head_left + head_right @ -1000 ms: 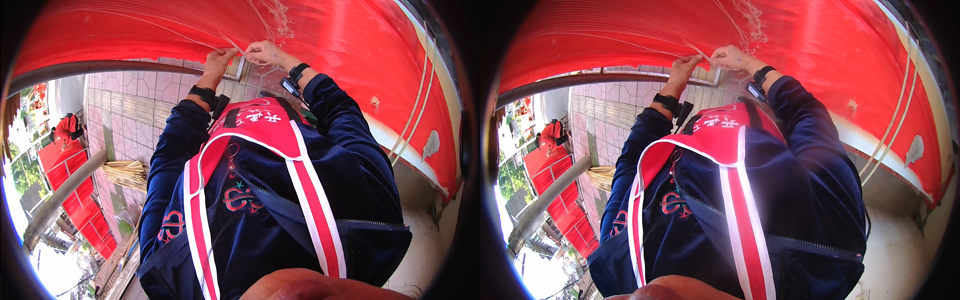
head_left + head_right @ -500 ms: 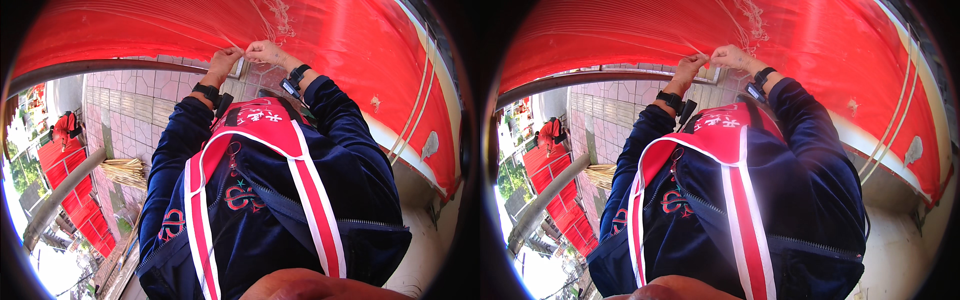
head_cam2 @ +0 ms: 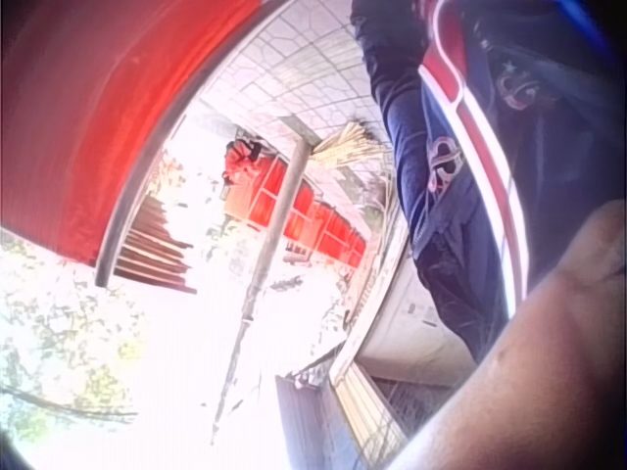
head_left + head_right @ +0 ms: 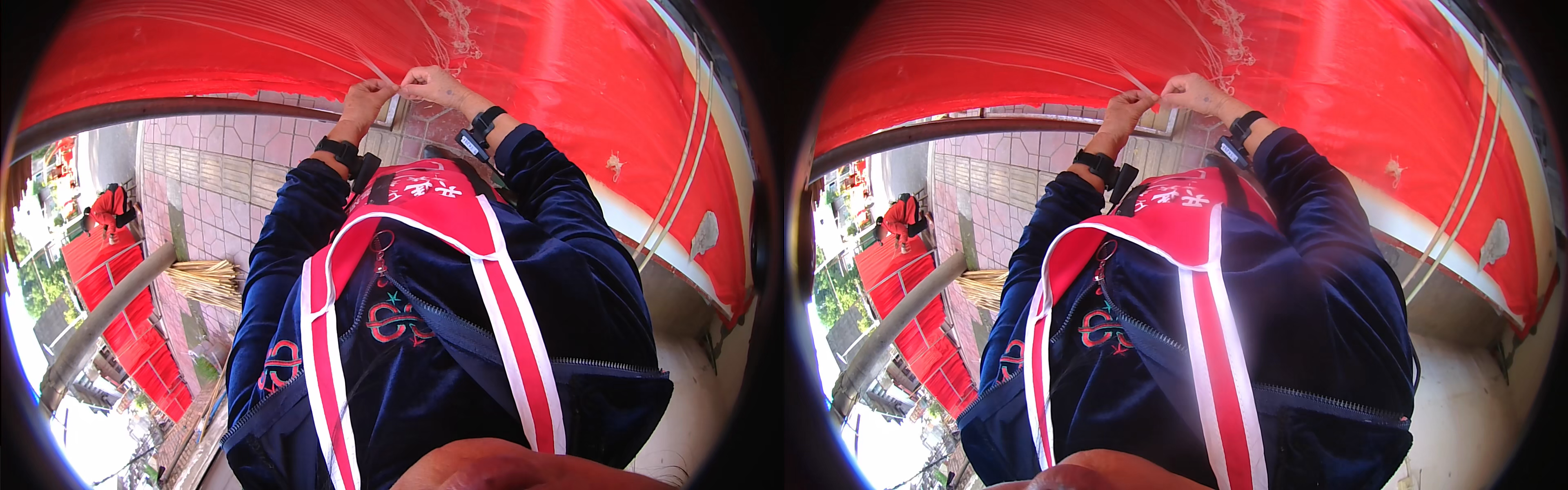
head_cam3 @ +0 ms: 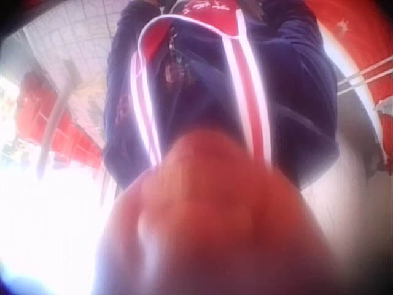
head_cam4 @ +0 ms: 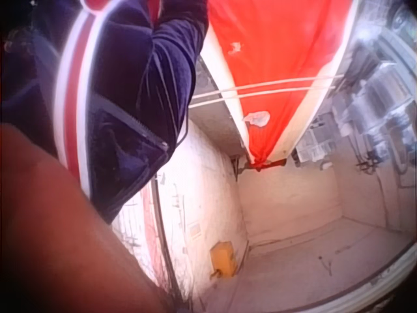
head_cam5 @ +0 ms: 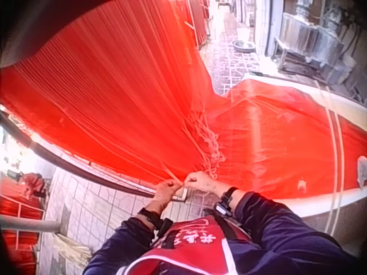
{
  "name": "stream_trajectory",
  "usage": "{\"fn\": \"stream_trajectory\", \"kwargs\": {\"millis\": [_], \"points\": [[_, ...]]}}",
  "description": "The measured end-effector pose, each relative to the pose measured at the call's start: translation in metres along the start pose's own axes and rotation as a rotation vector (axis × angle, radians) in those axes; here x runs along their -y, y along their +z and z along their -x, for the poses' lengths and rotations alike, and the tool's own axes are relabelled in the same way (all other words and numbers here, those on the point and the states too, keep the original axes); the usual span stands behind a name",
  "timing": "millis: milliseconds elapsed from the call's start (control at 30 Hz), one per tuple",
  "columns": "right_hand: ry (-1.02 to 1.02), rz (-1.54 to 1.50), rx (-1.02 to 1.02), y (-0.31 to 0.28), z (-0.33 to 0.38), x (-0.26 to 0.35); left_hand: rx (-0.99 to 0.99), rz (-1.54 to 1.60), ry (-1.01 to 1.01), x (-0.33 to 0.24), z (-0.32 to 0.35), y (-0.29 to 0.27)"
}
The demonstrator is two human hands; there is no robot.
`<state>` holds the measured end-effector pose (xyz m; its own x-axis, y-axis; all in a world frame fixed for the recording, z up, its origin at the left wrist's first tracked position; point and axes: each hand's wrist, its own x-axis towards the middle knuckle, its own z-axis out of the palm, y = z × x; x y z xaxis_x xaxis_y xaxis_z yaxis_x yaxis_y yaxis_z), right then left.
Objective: The person assembles red fabric banners on metal frames outdoors. They attach the fabric to the frame using white strings, tie knots, and adjust the fabric to fit the frame. The person moves between different frames to continue the assembly.
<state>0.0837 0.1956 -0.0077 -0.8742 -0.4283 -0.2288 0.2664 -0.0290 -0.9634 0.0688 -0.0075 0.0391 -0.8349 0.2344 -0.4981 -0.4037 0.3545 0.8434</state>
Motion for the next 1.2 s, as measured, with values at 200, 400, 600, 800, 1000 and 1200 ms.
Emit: {"fn": "stream_trajectory", "kwargs": {"millis": [200,400,600,800,1000,1200], "points": [[-0.02,0.044,0.007,0.0,0.0,-0.006,-0.016,0.013,0.002,0.006,-0.002,0.001],[0.0,0.039,-0.086,-0.001,0.003,-0.007,-0.011,0.011,0.023,0.007,0.002,-0.001],[-0.083,0.155,-0.029,0.007,0.002,-0.008,-0.031,-0.006,0.002,0.004,0.007,0.002],[0.003,0.033,-0.009,0.003,0.006,-0.005,-0.047,-0.063,0.037,0.007,0.007,0.0],[0.068,-0.032,-0.083,-0.003,0.009,-0.007,-0.038,0.022,0.042,0.011,0.012,-0.004],[-0.123,0.105,-0.032,0.012,0.004,-0.009,-0.068,-0.099,0.052,0.009,0.01,0.003]]}}
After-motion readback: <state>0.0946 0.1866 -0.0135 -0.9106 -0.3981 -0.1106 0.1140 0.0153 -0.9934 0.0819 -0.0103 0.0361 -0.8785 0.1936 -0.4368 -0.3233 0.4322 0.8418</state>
